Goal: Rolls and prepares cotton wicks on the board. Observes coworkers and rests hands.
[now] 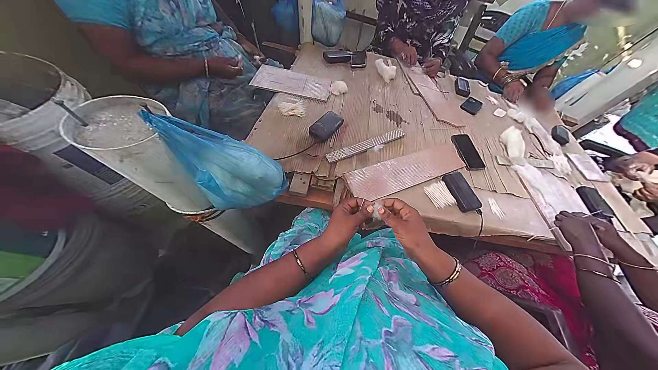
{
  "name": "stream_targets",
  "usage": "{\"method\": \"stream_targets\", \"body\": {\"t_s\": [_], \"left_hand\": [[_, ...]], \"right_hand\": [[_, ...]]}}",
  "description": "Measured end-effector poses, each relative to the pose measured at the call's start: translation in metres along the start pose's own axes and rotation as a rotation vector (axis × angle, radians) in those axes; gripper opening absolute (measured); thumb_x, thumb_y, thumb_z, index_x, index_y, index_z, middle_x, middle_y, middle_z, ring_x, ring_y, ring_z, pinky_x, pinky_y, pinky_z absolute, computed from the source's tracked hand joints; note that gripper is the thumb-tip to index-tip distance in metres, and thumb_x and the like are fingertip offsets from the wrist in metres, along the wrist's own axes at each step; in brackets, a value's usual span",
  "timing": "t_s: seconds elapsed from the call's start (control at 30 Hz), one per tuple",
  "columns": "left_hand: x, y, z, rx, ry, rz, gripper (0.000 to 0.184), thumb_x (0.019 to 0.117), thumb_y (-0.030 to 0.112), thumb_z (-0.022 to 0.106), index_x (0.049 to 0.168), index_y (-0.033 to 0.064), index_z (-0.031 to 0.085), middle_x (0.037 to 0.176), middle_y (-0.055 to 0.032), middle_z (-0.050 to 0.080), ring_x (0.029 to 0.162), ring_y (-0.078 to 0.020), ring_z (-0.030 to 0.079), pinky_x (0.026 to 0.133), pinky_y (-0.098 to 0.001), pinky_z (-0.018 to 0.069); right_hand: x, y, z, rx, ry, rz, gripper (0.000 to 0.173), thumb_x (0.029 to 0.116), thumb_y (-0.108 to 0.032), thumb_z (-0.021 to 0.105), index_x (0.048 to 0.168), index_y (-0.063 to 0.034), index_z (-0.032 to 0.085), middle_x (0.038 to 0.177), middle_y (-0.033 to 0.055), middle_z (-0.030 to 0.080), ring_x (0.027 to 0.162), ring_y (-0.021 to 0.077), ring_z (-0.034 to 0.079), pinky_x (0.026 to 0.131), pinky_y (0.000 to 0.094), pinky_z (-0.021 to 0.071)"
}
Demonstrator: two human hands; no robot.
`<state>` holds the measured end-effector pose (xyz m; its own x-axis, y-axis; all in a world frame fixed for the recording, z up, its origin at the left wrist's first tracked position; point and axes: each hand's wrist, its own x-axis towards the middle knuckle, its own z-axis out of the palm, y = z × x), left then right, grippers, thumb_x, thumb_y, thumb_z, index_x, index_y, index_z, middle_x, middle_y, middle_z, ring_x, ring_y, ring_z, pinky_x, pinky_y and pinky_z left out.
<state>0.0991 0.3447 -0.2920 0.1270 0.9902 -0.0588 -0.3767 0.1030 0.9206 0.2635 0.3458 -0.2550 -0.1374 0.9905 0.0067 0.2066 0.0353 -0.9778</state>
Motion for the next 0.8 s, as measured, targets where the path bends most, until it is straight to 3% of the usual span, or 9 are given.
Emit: {"method": "stream_targets", "body": {"t_s": [0.07,0.17,0.43,0.63,0.8], "left_hand": [[0.000,0.002,0.000,0.011,0.003,0.007,0.003,0.0988,0.000,0.064,0.099,0.0021,0.066,0.075,0.0007,0.062,0.061,-0.0033,0.054,0.058,-0.0175,0.0459],[0.001,0.005,-0.001,0.012,0.013,0.018,0.004,0.0991,0.000,0.063,0.100,0.0028,0.066,0.076,0.0016,0.062,0.062,-0.0027,0.055,0.060,-0.0174,0.0466],[0.005,0.004,-0.004,0.027,-0.002,-0.020,0.010,0.1001,0.002,0.063,0.109,0.0021,0.066,0.079,0.0003,0.064,0.062,-0.0032,0.055,0.059,-0.0173,0.0469],[0.011,-0.007,-0.008,0.121,0.005,-0.057,0.002,0.0982,0.004,0.067,0.098,0.0027,0.065,0.076,0.0016,0.063,0.062,-0.0028,0.054,0.059,-0.0179,0.0459],[0.024,-0.006,-0.017,0.165,0.148,-0.073,0.001,0.0983,0.002,0.066,0.097,0.0019,0.067,0.074,0.0015,0.062,0.060,-0.0029,0.054,0.058,-0.0176,0.0455]], "right_hand": [[0.004,0.002,0.001,-0.027,0.098,-0.018,0.003,0.0983,-0.004,0.064,0.100,-0.0028,0.067,0.082,-0.0009,0.064,0.074,0.0029,0.060,0.071,0.0205,0.0499],[0.008,-0.002,-0.001,0.036,0.196,0.003,0.005,0.0991,-0.002,0.062,0.096,-0.0034,0.066,0.078,-0.0021,0.062,0.070,0.0022,0.057,0.067,0.0184,0.0477],[0.011,0.006,0.001,0.074,0.093,0.025,0.004,0.0972,-0.002,0.065,0.101,-0.0032,0.068,0.084,-0.0012,0.066,0.075,0.0030,0.061,0.072,0.0193,0.0505],[0.021,0.023,0.001,0.089,0.030,0.063,0.003,0.0954,0.000,0.067,0.097,-0.0026,0.068,0.084,-0.0001,0.068,0.076,0.0035,0.064,0.073,0.0199,0.0532],[0.038,0.032,-0.019,0.182,0.182,0.091,0.007,0.0986,0.000,0.061,0.094,-0.0041,0.064,0.077,-0.0021,0.061,0.068,0.0036,0.057,0.066,0.0188,0.0496]]}}
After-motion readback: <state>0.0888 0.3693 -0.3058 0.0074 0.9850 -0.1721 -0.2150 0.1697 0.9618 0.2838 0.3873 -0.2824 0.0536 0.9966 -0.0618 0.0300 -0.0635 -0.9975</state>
